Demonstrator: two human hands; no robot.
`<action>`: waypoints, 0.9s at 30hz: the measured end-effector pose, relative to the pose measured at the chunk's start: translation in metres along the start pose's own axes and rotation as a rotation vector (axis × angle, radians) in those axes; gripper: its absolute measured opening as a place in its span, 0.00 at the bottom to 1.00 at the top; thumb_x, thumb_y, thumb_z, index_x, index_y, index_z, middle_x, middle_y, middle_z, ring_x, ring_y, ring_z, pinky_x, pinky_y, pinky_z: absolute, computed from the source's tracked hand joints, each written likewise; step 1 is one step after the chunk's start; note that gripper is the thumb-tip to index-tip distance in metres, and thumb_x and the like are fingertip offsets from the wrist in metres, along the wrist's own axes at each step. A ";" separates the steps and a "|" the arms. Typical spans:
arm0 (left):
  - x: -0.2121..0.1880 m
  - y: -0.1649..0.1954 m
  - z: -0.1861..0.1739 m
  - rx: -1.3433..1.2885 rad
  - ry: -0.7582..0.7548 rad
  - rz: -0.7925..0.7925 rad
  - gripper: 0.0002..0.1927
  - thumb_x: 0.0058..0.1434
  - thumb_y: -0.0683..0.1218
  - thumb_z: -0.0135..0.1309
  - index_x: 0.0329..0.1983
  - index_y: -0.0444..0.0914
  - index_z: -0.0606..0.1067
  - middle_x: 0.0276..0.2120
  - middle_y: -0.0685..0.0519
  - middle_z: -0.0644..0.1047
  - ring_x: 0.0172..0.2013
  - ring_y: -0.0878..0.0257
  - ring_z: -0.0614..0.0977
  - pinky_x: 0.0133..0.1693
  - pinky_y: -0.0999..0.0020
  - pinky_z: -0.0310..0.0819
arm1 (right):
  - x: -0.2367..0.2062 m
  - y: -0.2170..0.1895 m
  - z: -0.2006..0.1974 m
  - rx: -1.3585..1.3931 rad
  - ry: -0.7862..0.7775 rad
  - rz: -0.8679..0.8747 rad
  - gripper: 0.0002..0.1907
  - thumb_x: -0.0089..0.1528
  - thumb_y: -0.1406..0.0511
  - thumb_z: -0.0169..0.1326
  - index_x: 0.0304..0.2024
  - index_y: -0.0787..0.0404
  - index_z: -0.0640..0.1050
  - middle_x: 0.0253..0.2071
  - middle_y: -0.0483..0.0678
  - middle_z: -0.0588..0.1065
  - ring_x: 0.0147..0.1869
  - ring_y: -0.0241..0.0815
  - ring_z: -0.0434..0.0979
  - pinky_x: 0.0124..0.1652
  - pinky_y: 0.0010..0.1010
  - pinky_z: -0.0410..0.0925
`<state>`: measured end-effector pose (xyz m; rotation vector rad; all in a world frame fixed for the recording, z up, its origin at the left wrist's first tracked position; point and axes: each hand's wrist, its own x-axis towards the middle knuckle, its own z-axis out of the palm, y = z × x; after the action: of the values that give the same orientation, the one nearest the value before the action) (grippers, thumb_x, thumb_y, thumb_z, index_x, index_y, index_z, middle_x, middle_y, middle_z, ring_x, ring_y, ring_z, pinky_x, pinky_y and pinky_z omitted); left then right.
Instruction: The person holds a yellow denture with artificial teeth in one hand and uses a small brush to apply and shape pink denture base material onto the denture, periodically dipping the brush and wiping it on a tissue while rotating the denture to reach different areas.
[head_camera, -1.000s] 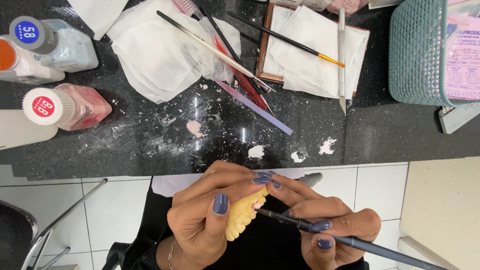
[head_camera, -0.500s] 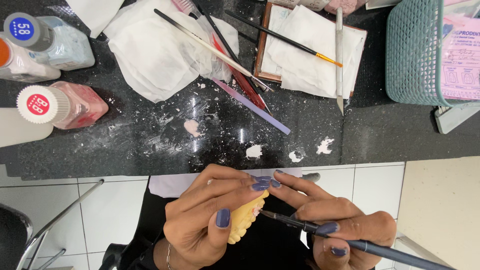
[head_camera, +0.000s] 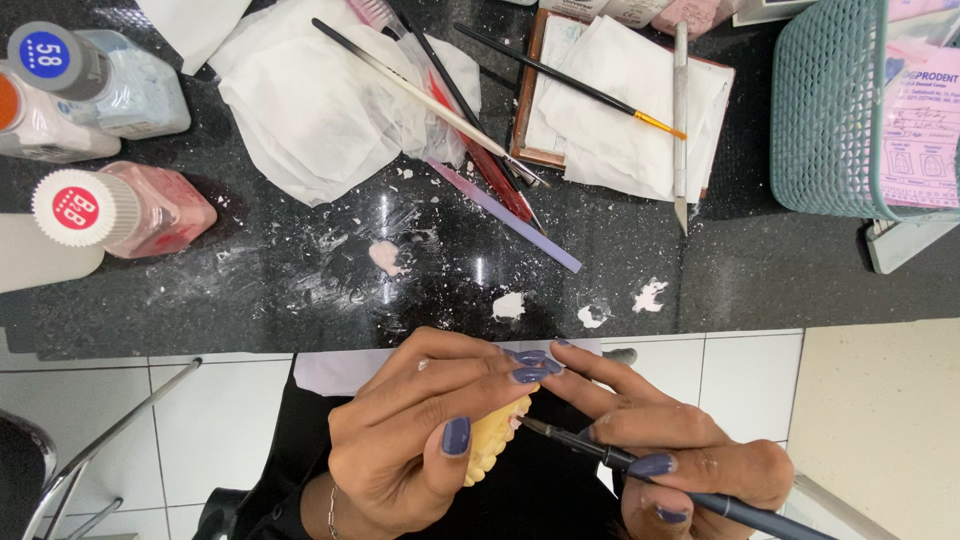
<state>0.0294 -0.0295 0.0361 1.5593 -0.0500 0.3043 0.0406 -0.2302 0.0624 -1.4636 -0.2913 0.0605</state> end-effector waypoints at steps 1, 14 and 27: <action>0.000 0.000 0.000 -0.002 -0.007 0.001 0.21 0.79 0.50 0.44 0.47 0.30 0.82 0.42 0.42 0.85 0.45 0.50 0.89 0.43 0.63 0.88 | 0.000 0.000 -0.001 -0.031 -0.019 0.004 0.10 0.75 0.58 0.47 0.50 0.53 0.62 0.40 0.51 0.76 0.53 0.62 0.85 0.64 0.76 0.64; 0.002 0.001 -0.002 -0.021 -0.024 -0.005 0.21 0.79 0.50 0.44 0.48 0.30 0.82 0.43 0.42 0.85 0.46 0.50 0.88 0.44 0.63 0.88 | 0.001 -0.002 -0.013 0.033 -0.157 -0.009 0.11 0.72 0.71 0.50 0.50 0.56 0.62 0.43 0.54 0.74 0.58 0.70 0.81 0.68 0.79 0.58; -0.001 0.003 -0.001 -0.022 -0.014 -0.016 0.20 0.79 0.49 0.44 0.48 0.30 0.82 0.43 0.42 0.85 0.44 0.51 0.89 0.45 0.63 0.88 | -0.002 0.003 -0.017 0.039 -0.144 -0.027 0.15 0.70 0.73 0.52 0.55 0.54 0.67 0.47 0.52 0.77 0.60 0.67 0.81 0.67 0.68 0.62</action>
<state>0.0279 -0.0282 0.0383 1.5390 -0.0513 0.2795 0.0430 -0.2470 0.0580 -1.4191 -0.4246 0.1492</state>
